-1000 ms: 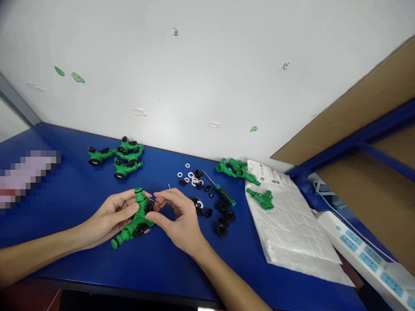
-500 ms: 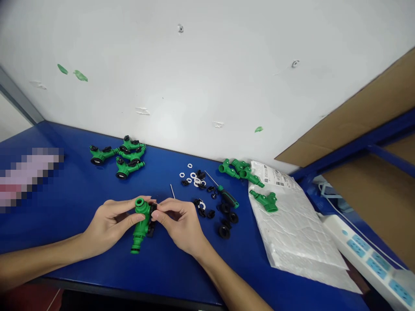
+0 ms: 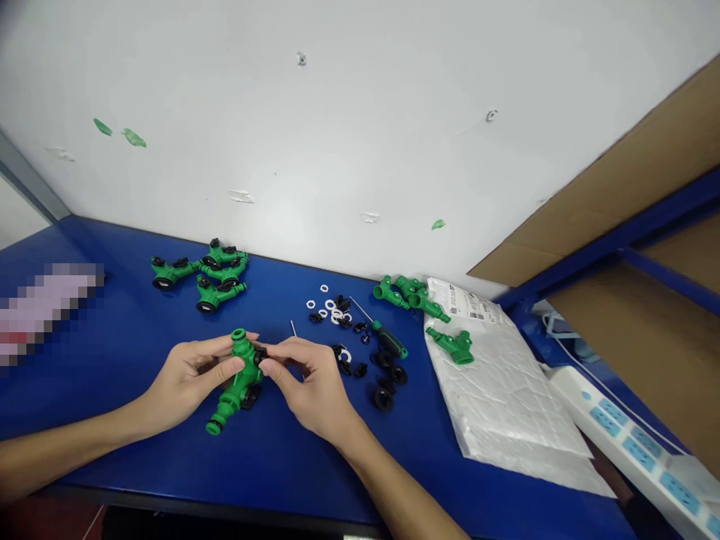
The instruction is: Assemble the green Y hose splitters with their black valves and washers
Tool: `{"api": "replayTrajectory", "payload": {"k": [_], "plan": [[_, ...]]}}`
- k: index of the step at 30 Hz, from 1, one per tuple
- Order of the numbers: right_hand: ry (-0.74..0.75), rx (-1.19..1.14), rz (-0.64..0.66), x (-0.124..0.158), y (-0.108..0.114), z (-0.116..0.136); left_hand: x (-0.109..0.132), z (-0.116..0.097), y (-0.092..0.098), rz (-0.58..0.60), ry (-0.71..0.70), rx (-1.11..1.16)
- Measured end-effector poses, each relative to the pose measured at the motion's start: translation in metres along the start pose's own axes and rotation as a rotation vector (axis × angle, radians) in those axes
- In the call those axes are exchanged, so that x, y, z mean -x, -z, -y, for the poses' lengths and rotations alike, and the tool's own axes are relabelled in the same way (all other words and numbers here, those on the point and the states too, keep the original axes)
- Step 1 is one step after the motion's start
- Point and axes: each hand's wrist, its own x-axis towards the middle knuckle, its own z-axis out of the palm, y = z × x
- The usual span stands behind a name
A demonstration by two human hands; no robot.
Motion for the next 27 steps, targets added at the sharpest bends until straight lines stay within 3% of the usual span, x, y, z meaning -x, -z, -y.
{"api": "replayTrajectory", "payload": {"k": [6,12,16,22,27], "plan": [[0.246,0.194,-0.021,0.0011,0.0020,-0.0054,-0.0022,0.0008,0.0022,0.041,0.138,0.159],[0.401,0.341,0.089,0.0015,0.0065,-0.0065,-0.0020,0.0028,0.0013,0.152,0.319,0.366],[0.400,0.327,0.102,0.0019,0.0059,-0.0048,-0.0002,0.0022,0.0011,0.145,0.261,0.278],[0.265,0.192,0.107,0.0005,0.0042,-0.0053,0.0004,-0.0019,0.0012,0.139,0.116,0.060],[0.312,0.235,-0.017,0.0000,0.0006,-0.0094,0.0008,-0.0044,0.0002,0.058,0.122,0.090]]}}
